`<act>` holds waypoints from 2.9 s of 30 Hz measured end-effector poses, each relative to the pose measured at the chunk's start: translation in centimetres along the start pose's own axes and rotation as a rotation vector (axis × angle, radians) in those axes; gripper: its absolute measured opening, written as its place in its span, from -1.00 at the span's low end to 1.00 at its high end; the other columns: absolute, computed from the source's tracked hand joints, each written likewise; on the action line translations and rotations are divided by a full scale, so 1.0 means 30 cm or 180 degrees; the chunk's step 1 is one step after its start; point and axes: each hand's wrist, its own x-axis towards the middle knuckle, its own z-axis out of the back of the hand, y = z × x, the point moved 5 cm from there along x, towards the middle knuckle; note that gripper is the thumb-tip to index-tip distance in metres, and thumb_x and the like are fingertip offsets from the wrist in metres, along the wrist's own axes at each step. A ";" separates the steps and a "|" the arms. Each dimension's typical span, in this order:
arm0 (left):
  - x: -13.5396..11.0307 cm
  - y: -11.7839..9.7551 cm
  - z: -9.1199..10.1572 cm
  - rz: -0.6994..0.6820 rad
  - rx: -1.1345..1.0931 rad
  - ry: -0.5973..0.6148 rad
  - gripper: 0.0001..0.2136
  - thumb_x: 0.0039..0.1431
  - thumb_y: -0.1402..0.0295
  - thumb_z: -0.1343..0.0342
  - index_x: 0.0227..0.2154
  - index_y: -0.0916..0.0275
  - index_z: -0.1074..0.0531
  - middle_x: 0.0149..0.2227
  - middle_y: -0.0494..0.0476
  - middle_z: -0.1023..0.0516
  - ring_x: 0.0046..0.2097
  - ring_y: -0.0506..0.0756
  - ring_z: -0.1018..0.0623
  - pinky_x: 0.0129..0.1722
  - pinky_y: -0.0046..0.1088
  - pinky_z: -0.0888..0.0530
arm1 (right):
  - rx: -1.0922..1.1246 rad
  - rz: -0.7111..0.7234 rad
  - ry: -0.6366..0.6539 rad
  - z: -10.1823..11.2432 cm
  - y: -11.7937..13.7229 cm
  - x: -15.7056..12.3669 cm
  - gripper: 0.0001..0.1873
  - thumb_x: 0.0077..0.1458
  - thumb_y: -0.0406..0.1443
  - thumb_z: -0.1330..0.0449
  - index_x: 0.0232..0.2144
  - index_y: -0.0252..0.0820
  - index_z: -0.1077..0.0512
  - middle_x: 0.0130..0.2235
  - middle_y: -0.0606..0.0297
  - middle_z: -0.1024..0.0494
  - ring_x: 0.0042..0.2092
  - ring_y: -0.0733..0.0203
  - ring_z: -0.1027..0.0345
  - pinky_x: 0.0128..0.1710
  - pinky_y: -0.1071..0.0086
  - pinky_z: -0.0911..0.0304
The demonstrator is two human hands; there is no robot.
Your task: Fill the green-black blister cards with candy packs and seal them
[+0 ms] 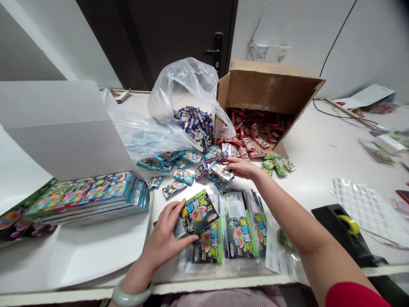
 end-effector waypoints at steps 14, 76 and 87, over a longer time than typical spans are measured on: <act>-0.003 -0.093 -0.028 -0.0471 0.0136 -0.0351 -0.14 -0.05 0.05 -0.27 0.26 0.13 0.01 0.05 0.30 -0.25 0.07 0.31 -0.34 0.06 -0.03 -0.36 | 0.0446 0.0691 -0.0632 -0.133 0.037 -0.458 -0.57 -0.05 -0.25 -0.25 -0.09 -0.05 -0.27 -0.26 0.37 -0.33 -0.44 0.40 -0.30 -0.45 0.42 -0.34; -0.021 -0.071 -0.053 -0.0400 -0.0151 -0.0230 -0.15 -0.05 0.08 -0.28 0.27 0.10 0.02 0.06 0.27 -0.24 0.09 0.29 -0.34 0.08 -0.05 -0.37 | 0.0688 0.0456 -0.0894 -0.086 -0.007 -0.464 -0.44 -0.05 -0.18 -0.24 0.01 0.04 -0.15 -0.21 0.33 -0.37 -0.34 0.30 -0.36 -0.47 0.44 -0.32; -0.016 -0.109 -0.038 -0.0499 -0.0013 -0.0244 -0.13 -0.06 0.08 -0.29 0.27 0.09 0.03 0.07 0.28 -0.24 0.08 0.30 -0.32 0.07 -0.03 -0.34 | -0.0134 0.0781 -0.0823 -0.124 0.025 -0.543 -0.54 0.00 -0.22 -0.24 -0.04 -0.05 -0.24 -0.27 0.31 -0.38 -0.37 0.28 -0.33 -0.35 0.33 -0.31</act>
